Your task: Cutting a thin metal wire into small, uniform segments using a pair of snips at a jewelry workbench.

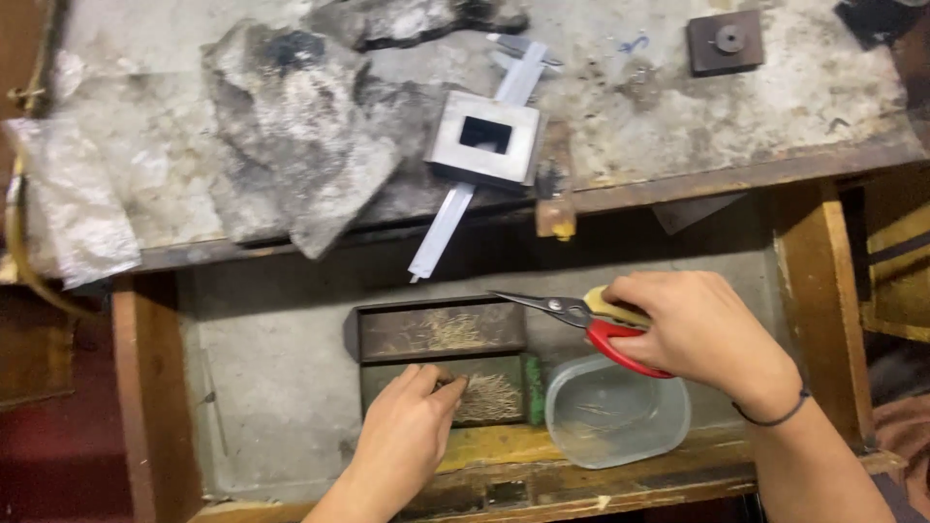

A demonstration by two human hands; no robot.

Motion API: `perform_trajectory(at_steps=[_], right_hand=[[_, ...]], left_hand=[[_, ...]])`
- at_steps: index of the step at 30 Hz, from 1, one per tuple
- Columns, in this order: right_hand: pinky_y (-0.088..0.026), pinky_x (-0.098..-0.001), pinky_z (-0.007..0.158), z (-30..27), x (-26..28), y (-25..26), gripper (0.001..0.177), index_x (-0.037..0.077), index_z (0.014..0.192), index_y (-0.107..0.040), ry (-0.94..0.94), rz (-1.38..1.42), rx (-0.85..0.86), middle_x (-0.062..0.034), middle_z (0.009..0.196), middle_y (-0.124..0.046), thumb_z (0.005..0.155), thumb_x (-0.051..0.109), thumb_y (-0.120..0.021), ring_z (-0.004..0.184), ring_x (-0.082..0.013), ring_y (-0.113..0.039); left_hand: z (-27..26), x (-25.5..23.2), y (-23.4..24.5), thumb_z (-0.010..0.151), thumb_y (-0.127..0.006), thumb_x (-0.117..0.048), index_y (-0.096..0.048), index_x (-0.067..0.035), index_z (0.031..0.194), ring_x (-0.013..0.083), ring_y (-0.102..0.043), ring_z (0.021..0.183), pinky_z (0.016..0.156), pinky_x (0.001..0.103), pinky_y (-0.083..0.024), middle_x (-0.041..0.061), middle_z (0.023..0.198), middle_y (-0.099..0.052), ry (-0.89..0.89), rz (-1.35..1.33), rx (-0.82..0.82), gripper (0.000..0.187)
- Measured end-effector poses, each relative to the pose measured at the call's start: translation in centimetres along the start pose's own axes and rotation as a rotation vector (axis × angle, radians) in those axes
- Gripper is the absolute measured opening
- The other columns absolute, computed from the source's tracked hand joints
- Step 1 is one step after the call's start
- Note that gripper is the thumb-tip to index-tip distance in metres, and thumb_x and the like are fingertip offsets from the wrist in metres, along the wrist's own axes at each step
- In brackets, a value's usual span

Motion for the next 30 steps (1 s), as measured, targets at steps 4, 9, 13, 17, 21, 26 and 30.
perform_trajectory(at_steps=[4, 9, 13, 17, 21, 26, 30], right_hand=[[-0.045, -0.0380, 0.056, 0.2, -0.7, 0.9, 0.018, 0.017, 0.075, -0.060, -0.026, 0.106, -0.047, 0.0000, 0.067, -0.067, 0.080, 0.030, -0.071, 0.057, -0.0229, -0.061], [-0.048, -0.0373, 0.055, -0.2, -2.0, 1.8, 0.017, 0.015, 0.085, -0.064, 0.090, 0.164, -0.260, 0.0013, 0.072, -0.067, 0.076, 0.023, -0.075, 0.063, -0.0221, -0.064], [-0.047, -0.0380, 0.052, -0.1, -3.1, 1.6, 0.020, 0.014, 0.083, -0.062, 0.078, 0.149, -0.281, 0.0016, 0.070, -0.065, 0.080, 0.030, -0.074, 0.061, -0.0215, -0.062], [-0.046, -0.0388, 0.051, -0.4, -3.5, 2.0, 0.020, 0.014, 0.086, -0.064, 0.085, 0.163, -0.327, 0.0022, 0.071, -0.066, 0.080, 0.031, -0.074, 0.061, -0.0233, -0.061], [-0.048, -0.0365, 0.052, -0.5, -3.5, 2.1, 0.020, 0.015, 0.089, -0.067, 0.110, 0.176, -0.319, 0.0037, 0.074, -0.069, 0.082, 0.032, -0.074, 0.063, -0.0198, -0.064], [-0.047, -0.0355, 0.054, -0.7, -3.6, 2.3, 0.022, 0.014, 0.090, -0.068, 0.136, 0.233, -0.360, 0.0025, 0.075, -0.070, 0.081, 0.033, -0.077, 0.063, -0.0199, -0.064], [-0.045, -0.0361, 0.054, -0.7, -3.9, 2.4, 0.019, 0.016, 0.083, -0.064, 0.126, 0.232, -0.392, 0.0036, 0.071, -0.067, 0.080, 0.031, -0.076, 0.061, -0.0199, -0.061]], left_hand=[[3.6, -4.9, -0.6, 0.098, -0.066, -0.011, -0.070, -0.006, 0.099, 0.0312, -0.051, 0.068, 0.053, 0.046, -0.044, 0.007, 0.078, -0.054, -0.209, -0.035, -0.142, 0.007], [7.5, -12.9, -7.0, 0.076, -0.072, -0.002, -0.062, -0.006, 0.074, 0.0378, -0.059, 0.073, 0.063, 0.050, -0.051, 0.012, 0.077, -0.059, -0.506, 0.083, 0.146, 0.011], [9.0, -14.0, -13.5, 0.074, -0.072, -0.010, -0.072, -0.009, 0.074, 0.0330, -0.062, 0.071, 0.049, 0.045, -0.050, 0.012, 0.076, -0.066, -0.517, 0.289, 0.094, 0.001], [9.3, -13.2, -15.5, 0.074, -0.073, -0.014, -0.078, -0.009, 0.075, 0.0321, -0.063, 0.077, 0.047, 0.043, -0.052, 0.014, 0.082, -0.068, -0.431, 0.416, 0.215, 0.007], [9.0, -12.5, -17.2, 0.073, -0.072, -0.016, -0.077, -0.010, 0.073, 0.0301, -0.062, 0.073, 0.045, 0.040, -0.050, 0.011, 0.079, -0.068, -0.431, 0.442, 0.170, 0.008], [9.2, -12.5, -17.9, 0.073, -0.074, -0.017, -0.077, -0.009, 0.071, 0.0298, -0.060, 0.073, 0.046, 0.040, -0.049, 0.010, 0.078, -0.066, -0.459, 0.438, 0.155, 0.009], [9.8, -13.2, -17.9, 0.080, -0.070, -0.017, -0.078, -0.009, 0.077, 0.0292, -0.061, 0.075, 0.054, 0.039, -0.049, 0.011, 0.084, -0.069, -0.445, 0.502, 0.224, 0.012]])
Point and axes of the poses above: each hand's wrist, its own z-axis towards the middle knuckle, its own y-axis out of the back of the hand, x = y × z, the point moved 5 cm from there along z, towards the middle knuckle
